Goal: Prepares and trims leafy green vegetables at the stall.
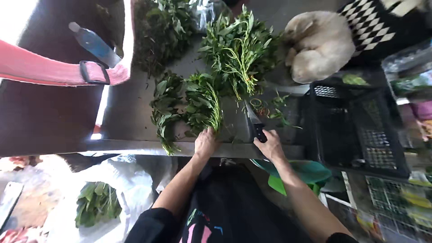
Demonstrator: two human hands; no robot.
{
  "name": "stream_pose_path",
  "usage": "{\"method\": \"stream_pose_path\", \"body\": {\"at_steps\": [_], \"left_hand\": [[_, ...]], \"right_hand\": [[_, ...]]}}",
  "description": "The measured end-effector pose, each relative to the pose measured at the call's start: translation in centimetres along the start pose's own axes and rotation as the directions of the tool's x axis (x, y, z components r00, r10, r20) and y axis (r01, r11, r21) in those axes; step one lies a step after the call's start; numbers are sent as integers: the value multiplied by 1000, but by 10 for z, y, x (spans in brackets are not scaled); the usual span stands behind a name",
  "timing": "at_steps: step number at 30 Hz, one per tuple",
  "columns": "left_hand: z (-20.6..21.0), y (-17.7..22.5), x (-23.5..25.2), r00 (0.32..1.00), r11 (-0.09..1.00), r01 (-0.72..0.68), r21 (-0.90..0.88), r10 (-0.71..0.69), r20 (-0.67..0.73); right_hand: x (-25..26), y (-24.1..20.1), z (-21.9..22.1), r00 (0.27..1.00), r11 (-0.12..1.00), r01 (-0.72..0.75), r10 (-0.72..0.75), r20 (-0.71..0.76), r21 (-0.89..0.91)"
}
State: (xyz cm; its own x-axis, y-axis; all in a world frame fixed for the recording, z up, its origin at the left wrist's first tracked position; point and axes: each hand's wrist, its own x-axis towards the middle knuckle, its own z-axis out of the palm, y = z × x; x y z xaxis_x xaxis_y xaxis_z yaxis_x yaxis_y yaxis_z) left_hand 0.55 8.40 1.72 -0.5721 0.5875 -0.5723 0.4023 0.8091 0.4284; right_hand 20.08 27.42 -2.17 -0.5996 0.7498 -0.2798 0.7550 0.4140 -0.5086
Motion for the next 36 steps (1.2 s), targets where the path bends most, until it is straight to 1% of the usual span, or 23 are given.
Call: {"method": "stream_pose_path", "body": {"at_steps": [2,5,7,9,10,11,12,14,16,17,18,19,20,21,22,23,24,25,26,28,31,34,36], "left_hand": [[2,6,3,998,998,14,-62,-18,-62],[-16,16,-15,972,963,-64,-261,1,-234],[-40,25,-30,934,904,-139,-405,-16,-356],[-61,32,-43,881,815,-232,-531,-55,-470],[-68,34,-49,850,768,-294,-568,-61,-523],[-72,34,-53,811,721,-370,-586,-57,-582],[-75,34,-55,765,670,-455,-587,-44,-643],[-73,29,-57,660,573,-605,-552,-26,-751],[-65,22,-59,564,527,-681,-509,-67,-823],[-58,19,-60,538,518,-686,-511,-110,-835],[-50,14,-61,547,512,-662,-548,-169,-820],[-40,9,-61,597,503,-601,-622,-235,-767],[-29,1,-60,676,466,-514,-720,-297,-674],[-18,-8,-58,762,385,-396,-833,-369,-533],[-9,-15,-56,828,267,-261,-928,-432,-358],[-2,-23,-54,868,147,-138,-979,-457,-191],[2,-31,-53,892,55,-44,-998,-448,-64],[2,-39,-54,912,-6,23,-1000,-409,23],[-1,-47,-57,931,-40,62,-997,-357,72],[-9,-60,-58,962,-55,81,-995,-258,92],[-25,-76,-59,975,-38,110,-993,-189,115],[-23,-90,-61,985,8,102,-995,-139,99],[-21,-97,-60,994,14,78,-997,-77,77]], "right_hand": [[6,2,2,1000,1000,-19,19,22,14],[1,1,-3,999,999,-47,46,27,28],[-6,-5,-13,997,997,47,-43,-62,64],[-12,-15,-23,968,962,218,-192,-161,166],[-13,-22,-27,955,930,283,-250,-161,234],[-12,-29,-29,951,899,308,-284,-119,311],[-9,-37,-29,956,876,281,-292,-32,392],[1,-48,-19,945,863,161,-275,178,480],[10,-58,-3,913,902,93,-246,325,421],[13,-63,3,900,929,77,-221,376,362],[15,-68,7,886,952,54,-184,425,300],[16,-74,10,868,970,26,-141,476,241],[19,-80,12,848,983,0,-97,521,183],[22,-84,16,830,990,-27,-56,555,140],[24,-87,20,816,990,-63,-20,577,123],[26,-89,24,812,981,-122,10,584,153],[27,-89,28,822,955,-193,32,569,225],[24,-90,30,833,902,-273,48,552,334],[19,-92,30,838,822,-352,63,541,449],[8,-99,25,846,627,-456,85,526,631],[-8,-111,24,846,441,-516,133,516,734],[-18,-117,30,844,322,-536,204,495,780],[-21,-126,27,862,303,-504,227,453,808]]}}
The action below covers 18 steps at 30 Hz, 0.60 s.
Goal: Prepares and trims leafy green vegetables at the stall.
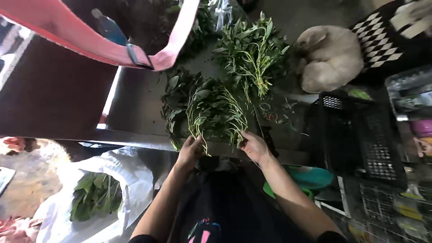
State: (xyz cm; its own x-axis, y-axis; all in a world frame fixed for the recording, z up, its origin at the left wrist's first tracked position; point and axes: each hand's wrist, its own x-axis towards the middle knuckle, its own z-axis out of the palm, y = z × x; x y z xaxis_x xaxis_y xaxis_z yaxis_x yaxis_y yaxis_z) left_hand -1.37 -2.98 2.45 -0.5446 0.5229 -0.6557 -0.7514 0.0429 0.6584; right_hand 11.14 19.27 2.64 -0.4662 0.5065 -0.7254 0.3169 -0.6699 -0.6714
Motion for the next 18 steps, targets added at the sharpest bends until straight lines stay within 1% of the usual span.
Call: {"method": "stream_pose_path", "body": {"at_steps": [2,4,5,7,9,12,14,15,16,17,18], "left_hand": [[-7,-6,-3,997,999,-25,-30,27,66],[-14,-8,-5,991,995,-67,-70,75,113],[-16,-7,-6,987,993,-84,-87,94,128],[-18,-4,-9,981,989,-110,-97,124,149],[-18,0,-8,975,987,-138,-86,150,162],[-20,3,-5,976,986,-162,-35,165,140],[-22,3,-3,981,986,-165,15,162,106],[-23,2,-2,983,985,-167,42,163,86],[-23,0,-1,984,983,-168,69,163,67],[-24,-4,-1,986,982,-162,97,157,50],[-24,-9,0,988,980,-154,124,151,39]], "right_hand": [[-16,-5,8,994,993,113,-113,-7,-19],[-35,-19,19,950,950,311,-310,34,-38],[-44,-28,25,906,906,421,-417,76,-48],[-61,-50,33,791,793,606,-592,156,-64],[-74,-74,39,681,679,728,-701,214,-96],[-92,-99,45,539,518,842,-797,272,-150],[-101,-100,49,450,400,891,-841,300,-216],[-104,-95,52,416,337,900,-854,312,-277],[-105,-85,56,397,273,891,-856,330,-363],[-105,-71,60,405,214,856,-843,354,-471],[-102,-53,66,451,179,798,-810,374,-575]]}}
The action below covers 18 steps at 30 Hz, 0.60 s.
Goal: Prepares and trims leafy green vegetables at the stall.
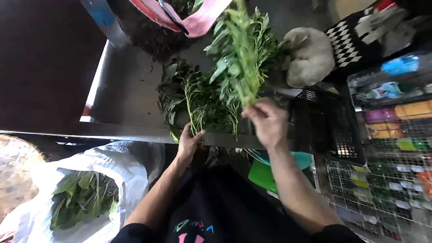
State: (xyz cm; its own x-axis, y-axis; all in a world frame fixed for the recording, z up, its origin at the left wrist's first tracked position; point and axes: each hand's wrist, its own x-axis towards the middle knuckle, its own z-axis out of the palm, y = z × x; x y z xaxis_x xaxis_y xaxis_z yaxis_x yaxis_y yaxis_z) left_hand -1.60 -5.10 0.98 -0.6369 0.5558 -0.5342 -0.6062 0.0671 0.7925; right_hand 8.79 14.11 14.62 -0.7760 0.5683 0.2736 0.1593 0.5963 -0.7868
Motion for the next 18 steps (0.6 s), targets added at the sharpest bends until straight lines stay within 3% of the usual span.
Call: {"method": "stream_pose_path", "body": {"at_steps": [3,6,9,11,14,16,18], "left_hand": [[1,-9,-5,999,1000,9,-10,-8,46],[7,-9,-14,996,975,59,-214,-44,75],[-1,-9,-19,990,960,59,-274,-20,141],[-9,-7,-15,986,967,37,-253,6,168],[-16,-2,-11,983,976,41,-216,-1,183],[-19,-1,-10,983,980,43,-195,-6,185],[-20,-2,-8,980,987,40,-154,-8,201]], "right_hand": [[-39,15,58,967,962,-170,205,153,-214],[-69,25,94,957,952,-149,207,201,-268],[-78,27,96,942,984,-113,151,301,-138],[-74,26,91,884,964,-266,246,398,-4],[-69,26,85,768,833,-542,437,467,111],[-71,27,83,705,783,-615,494,510,92],[-74,29,83,693,781,-621,504,515,71]]}}
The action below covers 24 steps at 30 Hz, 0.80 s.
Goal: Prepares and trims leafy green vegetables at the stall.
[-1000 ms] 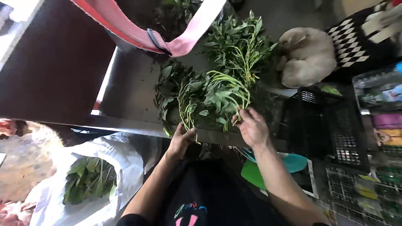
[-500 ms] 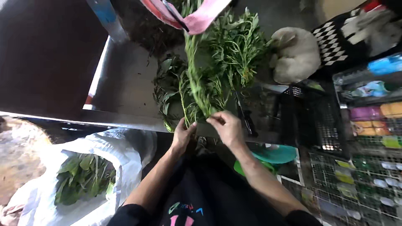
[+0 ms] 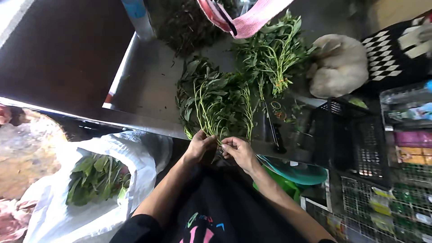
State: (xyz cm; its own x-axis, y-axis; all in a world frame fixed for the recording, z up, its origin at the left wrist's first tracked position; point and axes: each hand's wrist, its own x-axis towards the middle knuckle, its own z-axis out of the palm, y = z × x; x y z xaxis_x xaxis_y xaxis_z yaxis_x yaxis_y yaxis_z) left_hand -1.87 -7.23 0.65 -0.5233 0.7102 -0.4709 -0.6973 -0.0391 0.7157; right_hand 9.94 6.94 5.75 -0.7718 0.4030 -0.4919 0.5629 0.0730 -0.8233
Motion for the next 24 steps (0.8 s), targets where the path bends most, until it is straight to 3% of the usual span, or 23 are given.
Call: {"method": "stream_pose_path", "body": {"at_steps": [5,8,11,16,24], "left_hand": [[6,-3,-2,999,994,17,111,-21,34],[10,-5,-2,998,991,38,125,-44,39],[14,-7,-1,996,995,55,87,-61,72],[22,-7,0,994,995,91,36,-93,58],[35,-4,1,993,995,94,-12,-93,78]], "right_hand": [[-6,10,8,970,963,124,-169,-175,-239],[-6,19,9,930,915,231,-308,-201,-332],[-4,20,5,908,924,218,-311,-282,-315],[8,13,-10,865,967,211,-252,-433,-142],[8,30,-16,896,868,335,-414,-161,-367]]}}
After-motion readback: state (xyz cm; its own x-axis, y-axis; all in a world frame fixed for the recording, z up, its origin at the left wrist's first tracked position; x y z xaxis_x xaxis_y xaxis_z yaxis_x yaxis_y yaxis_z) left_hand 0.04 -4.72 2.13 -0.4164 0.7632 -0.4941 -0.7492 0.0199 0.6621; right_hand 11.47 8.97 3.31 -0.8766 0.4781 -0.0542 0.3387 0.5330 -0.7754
